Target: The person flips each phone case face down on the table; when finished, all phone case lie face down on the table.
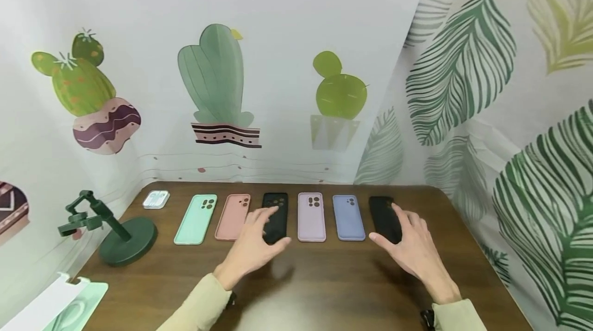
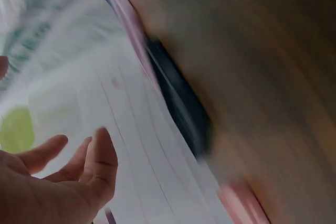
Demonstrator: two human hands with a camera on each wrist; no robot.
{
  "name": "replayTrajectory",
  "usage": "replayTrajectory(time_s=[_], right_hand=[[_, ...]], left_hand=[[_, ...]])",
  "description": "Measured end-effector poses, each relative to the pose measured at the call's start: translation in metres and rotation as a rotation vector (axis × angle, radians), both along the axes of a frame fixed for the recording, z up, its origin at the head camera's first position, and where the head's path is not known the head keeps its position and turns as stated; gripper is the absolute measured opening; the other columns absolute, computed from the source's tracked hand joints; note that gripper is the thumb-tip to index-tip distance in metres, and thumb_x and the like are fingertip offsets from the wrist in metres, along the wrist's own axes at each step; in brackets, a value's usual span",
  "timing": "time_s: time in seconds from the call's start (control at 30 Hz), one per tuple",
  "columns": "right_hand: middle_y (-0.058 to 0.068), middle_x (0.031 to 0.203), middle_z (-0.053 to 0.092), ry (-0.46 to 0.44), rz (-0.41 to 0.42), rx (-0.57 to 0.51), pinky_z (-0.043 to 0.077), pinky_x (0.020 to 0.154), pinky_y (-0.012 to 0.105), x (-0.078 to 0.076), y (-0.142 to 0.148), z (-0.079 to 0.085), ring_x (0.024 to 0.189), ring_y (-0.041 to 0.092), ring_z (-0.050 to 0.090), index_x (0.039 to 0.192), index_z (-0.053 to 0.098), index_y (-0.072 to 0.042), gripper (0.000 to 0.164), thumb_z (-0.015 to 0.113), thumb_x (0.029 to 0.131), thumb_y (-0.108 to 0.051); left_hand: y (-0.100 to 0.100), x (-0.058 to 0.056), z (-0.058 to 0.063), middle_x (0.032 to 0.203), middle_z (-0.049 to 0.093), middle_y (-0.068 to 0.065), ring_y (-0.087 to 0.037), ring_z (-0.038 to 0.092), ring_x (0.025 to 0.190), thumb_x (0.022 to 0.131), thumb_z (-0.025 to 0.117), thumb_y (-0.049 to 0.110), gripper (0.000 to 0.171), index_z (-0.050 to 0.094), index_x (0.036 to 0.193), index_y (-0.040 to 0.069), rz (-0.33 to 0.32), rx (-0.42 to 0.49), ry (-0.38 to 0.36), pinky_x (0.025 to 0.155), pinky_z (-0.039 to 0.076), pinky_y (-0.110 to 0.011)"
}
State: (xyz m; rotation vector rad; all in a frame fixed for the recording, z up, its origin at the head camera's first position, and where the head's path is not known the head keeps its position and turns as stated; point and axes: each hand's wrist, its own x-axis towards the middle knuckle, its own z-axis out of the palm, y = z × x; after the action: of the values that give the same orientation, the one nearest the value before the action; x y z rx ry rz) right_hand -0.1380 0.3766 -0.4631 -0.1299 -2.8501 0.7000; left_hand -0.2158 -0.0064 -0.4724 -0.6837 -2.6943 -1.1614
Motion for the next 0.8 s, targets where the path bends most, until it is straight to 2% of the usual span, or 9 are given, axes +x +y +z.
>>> replayTrajectory(time_s=[0.2,0.33,0.43,0.53,0.63,0.8], right_hand=[[0.029,0.139,0.057,-0.043,0.016,-0.052,0.056,0.092,0.060,0.000,0.023,-0.004,0.123,0.044,0.060,0.167,0.033,0.000,0.104,0.083,0.093,-0.054],[0.025,0.128,0.065,-0.090,0.036,-0.067,0.058,0.086,0.049,-0.002,0.036,-0.011,0.111,0.036,0.066,0.165,0.036,0.003,0.103,0.086,0.092,-0.049],[0.023,0.124,0.066,-0.149,0.040,-0.085,0.056,0.080,0.040,-0.004,0.046,-0.015,0.103,0.029,0.065,0.164,0.034,0.005,0.104,0.087,0.092,-0.047],[0.022,0.120,0.067,-0.194,0.044,-0.113,0.054,0.075,0.033,-0.007,0.055,-0.018,0.095,0.023,0.062,0.165,0.032,0.006,0.105,0.087,0.092,-0.045],[0.018,0.113,0.068,-0.205,0.065,-0.127,0.052,0.071,0.029,-0.010,0.063,-0.022,0.087,0.018,0.061,0.164,0.032,0.008,0.103,0.088,0.092,-0.042],[0.009,0.101,0.068,-0.220,0.093,-0.148,0.051,0.070,0.028,-0.015,0.073,-0.028,0.082,0.016,0.061,0.161,0.037,0.010,0.098,0.088,0.092,-0.038]], left_hand=[[0.065,0.014,0.004,0.134,0.070,-0.007,-0.024,0.066,0.119,0.084,0.087,0.050,0.089,0.055,0.158,0.013,-0.111,0.013,-0.116,0.104,0.060,-0.044],[0.112,0.020,0.001,0.112,0.074,0.002,-0.025,0.065,0.123,0.084,0.089,0.049,0.093,0.051,0.161,0.013,-0.177,0.000,-0.271,0.101,0.059,-0.038],[0.145,0.024,-0.003,0.093,0.072,0.010,-0.020,0.067,0.114,0.085,0.091,0.045,0.099,0.044,0.166,0.012,-0.224,0.005,-0.392,0.090,0.059,-0.030],[0.175,0.025,-0.008,0.079,0.070,0.009,-0.015,0.074,0.083,0.088,0.091,0.035,0.101,0.037,0.168,0.007,-0.269,0.056,-0.496,0.071,0.060,-0.026],[0.201,0.022,-0.012,0.068,0.071,0.003,-0.014,0.068,0.052,0.090,0.090,0.024,0.099,0.034,0.168,0.003,-0.266,0.091,-0.542,0.053,0.056,-0.024],[0.233,0.014,-0.018,0.061,0.069,-0.004,-0.010,0.063,0.043,0.090,0.089,0.011,0.091,0.039,0.164,-0.002,-0.239,0.085,-0.546,0.046,0.056,-0.023]])
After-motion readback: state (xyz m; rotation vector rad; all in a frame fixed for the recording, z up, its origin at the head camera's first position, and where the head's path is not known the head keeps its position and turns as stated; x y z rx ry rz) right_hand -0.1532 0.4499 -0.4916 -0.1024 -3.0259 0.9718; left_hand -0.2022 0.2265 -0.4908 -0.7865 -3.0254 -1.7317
